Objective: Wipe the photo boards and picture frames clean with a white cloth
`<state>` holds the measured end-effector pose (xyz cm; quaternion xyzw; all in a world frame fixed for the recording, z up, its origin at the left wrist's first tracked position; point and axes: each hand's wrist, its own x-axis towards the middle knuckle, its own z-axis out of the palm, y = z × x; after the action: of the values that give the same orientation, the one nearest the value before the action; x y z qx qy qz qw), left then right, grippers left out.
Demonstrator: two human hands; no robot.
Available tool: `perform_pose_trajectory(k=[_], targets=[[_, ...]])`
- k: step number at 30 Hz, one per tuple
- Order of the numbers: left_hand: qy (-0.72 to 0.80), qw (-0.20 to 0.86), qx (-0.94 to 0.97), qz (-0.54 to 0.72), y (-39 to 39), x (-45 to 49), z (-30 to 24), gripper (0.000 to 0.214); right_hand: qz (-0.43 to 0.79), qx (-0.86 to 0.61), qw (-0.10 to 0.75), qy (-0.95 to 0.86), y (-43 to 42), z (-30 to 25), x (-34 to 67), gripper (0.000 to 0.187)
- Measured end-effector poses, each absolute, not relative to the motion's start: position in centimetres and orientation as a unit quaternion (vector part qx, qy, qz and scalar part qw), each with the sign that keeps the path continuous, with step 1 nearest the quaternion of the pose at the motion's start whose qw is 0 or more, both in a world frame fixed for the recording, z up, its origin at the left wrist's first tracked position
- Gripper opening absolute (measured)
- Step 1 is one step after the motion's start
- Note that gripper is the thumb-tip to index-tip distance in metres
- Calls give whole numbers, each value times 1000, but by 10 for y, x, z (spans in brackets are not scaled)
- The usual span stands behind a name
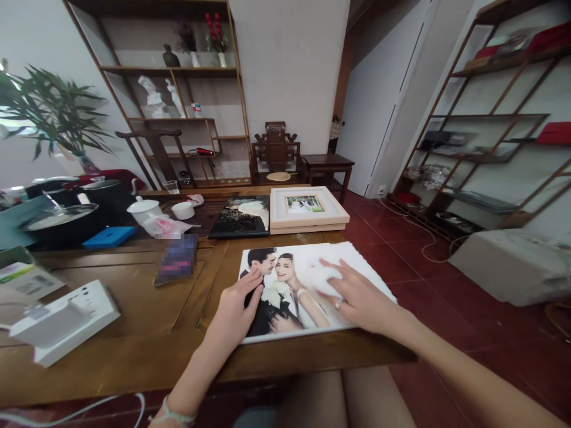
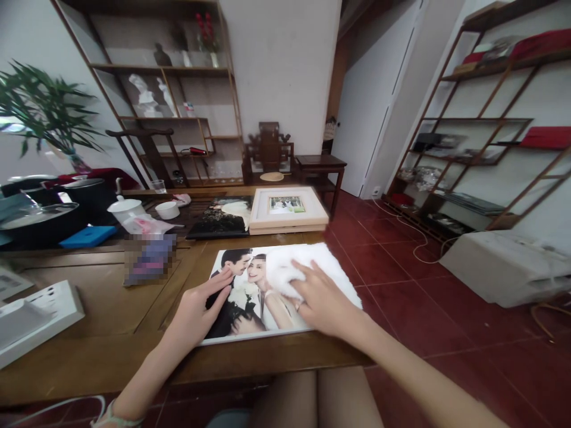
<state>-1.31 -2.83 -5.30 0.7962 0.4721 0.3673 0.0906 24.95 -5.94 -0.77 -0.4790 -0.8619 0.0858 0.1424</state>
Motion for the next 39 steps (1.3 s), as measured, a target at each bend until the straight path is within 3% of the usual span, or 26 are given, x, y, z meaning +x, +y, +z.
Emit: perform_pose_trajectory(k=[8,18,30,39], targets=[[462,80,811,349,-23,-8,-55,31,71,-456,173,-870,3,0,214,27],[457,73,815,348,-27,-9,-43,25,66,-386,173,-904,19,2,145,29],[469,91,808,345,-19,-15,-50,27,30,-500,185,-846,0,-16,257,28],[469,76,809,347,-23,-13,-53,28,84,-423,133,-893,-87,-11,246,19]])
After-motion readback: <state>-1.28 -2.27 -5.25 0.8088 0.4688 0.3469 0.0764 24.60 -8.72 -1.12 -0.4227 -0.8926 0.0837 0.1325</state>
